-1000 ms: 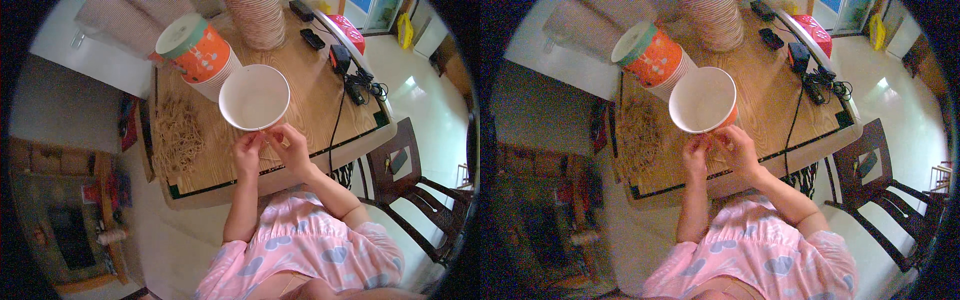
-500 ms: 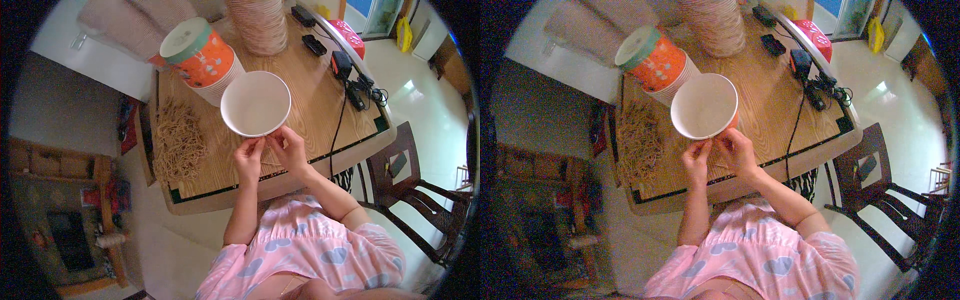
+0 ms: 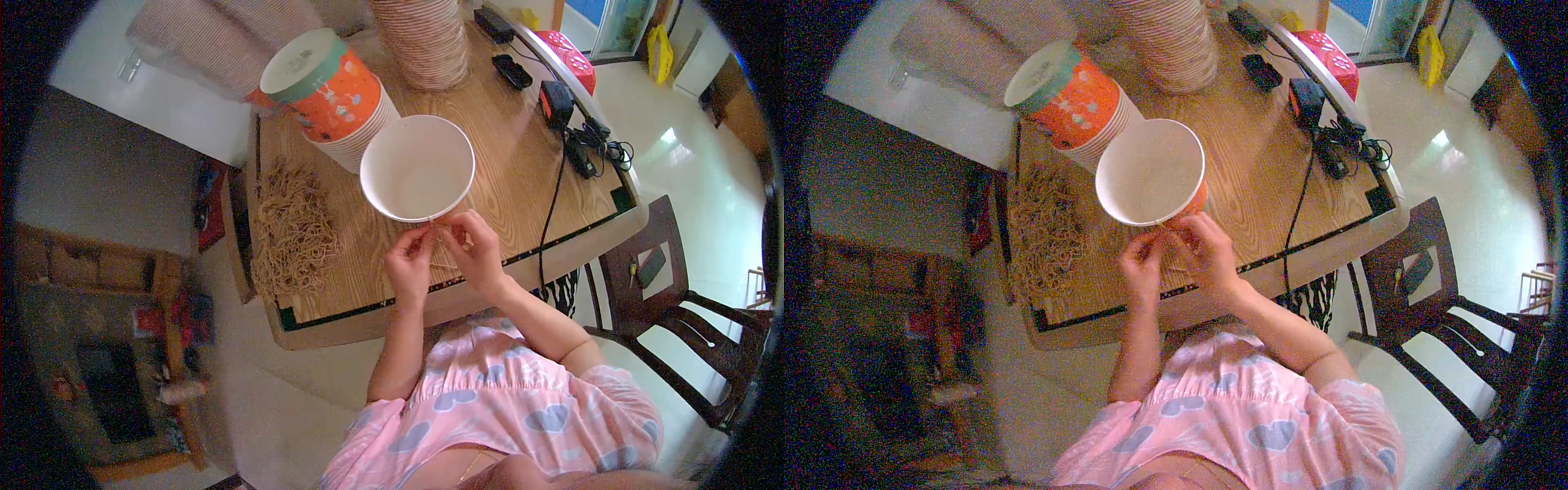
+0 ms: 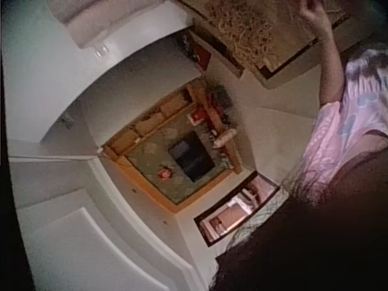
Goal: Tying string handles onto paper buckets.
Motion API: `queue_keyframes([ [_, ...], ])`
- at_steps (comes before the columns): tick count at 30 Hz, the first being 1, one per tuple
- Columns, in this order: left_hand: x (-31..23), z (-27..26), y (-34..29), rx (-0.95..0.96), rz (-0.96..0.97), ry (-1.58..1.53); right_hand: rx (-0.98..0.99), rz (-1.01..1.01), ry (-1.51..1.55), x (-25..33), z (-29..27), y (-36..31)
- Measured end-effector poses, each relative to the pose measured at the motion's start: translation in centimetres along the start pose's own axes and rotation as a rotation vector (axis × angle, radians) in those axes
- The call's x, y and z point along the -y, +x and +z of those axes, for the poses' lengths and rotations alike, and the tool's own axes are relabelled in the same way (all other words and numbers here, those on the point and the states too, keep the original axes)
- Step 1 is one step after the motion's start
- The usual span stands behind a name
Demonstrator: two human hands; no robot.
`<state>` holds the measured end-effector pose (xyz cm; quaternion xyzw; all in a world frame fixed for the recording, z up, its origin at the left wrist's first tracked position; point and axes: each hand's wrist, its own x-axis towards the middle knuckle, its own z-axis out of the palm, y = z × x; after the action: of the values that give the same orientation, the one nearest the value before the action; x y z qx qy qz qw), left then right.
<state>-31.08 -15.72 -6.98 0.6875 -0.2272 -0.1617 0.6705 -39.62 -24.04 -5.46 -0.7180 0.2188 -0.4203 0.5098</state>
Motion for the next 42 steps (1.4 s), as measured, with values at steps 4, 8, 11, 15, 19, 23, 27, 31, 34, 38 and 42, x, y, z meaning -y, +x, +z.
queue_keyframes([
  [4,0.1,-0.3,-0.2,0.001,-0.016,0.062,0.047,0.091,-0.012,-0.2,0.3,-0.2],
  [8,-1.6,0.1,-0.3,0.014,-0.039,-0.002,0.029,0.012,0.152,-2.0,0.8,-1.1],
  [11,-2.6,0.4,-0.1,0.008,-0.106,-0.064,0.156,0.231,0.269,-2.0,0.2,-2.4],
  [15,-2.0,0.5,0.4,-0.003,-0.081,-0.081,0.224,0.405,0.25,-1.5,-0.3,-2.7],
  [19,-1.6,0.4,0.6,0.004,-0.164,-0.037,0.223,0.369,0.234,-2.0,-0.5,-2.8],
  [23,-1.8,0.2,0.1,0.02,-0.205,-0.061,0.247,0.396,0.195,-2.2,-0.9,-2.7],
  [27,-1.7,0.7,0.3,0.004,-0.107,-0.075,0.271,0.361,0.165,-2.2,-0.9,-2.7],
  [31,-2.0,1.0,0.3,0.009,-0.121,-0.057,0.252,0.299,0.177,-1.6,-0.9,-2.5],
  [34,-2.2,1.0,0.3,0.008,-0.155,-0.055,0.271,0.31,0.179,-1.8,-1.2,-2.8],
  [38,-2.2,0.8,0.5,0.032,-0.237,-0.165,0.298,0.244,0.216,-1.6,-1.5,-3.2],
  [42,-2.8,1.1,0.5,0.023,-0.278,-0.277,0.338,0.194,0.224,-0.6,-2.1,-3.3],
])
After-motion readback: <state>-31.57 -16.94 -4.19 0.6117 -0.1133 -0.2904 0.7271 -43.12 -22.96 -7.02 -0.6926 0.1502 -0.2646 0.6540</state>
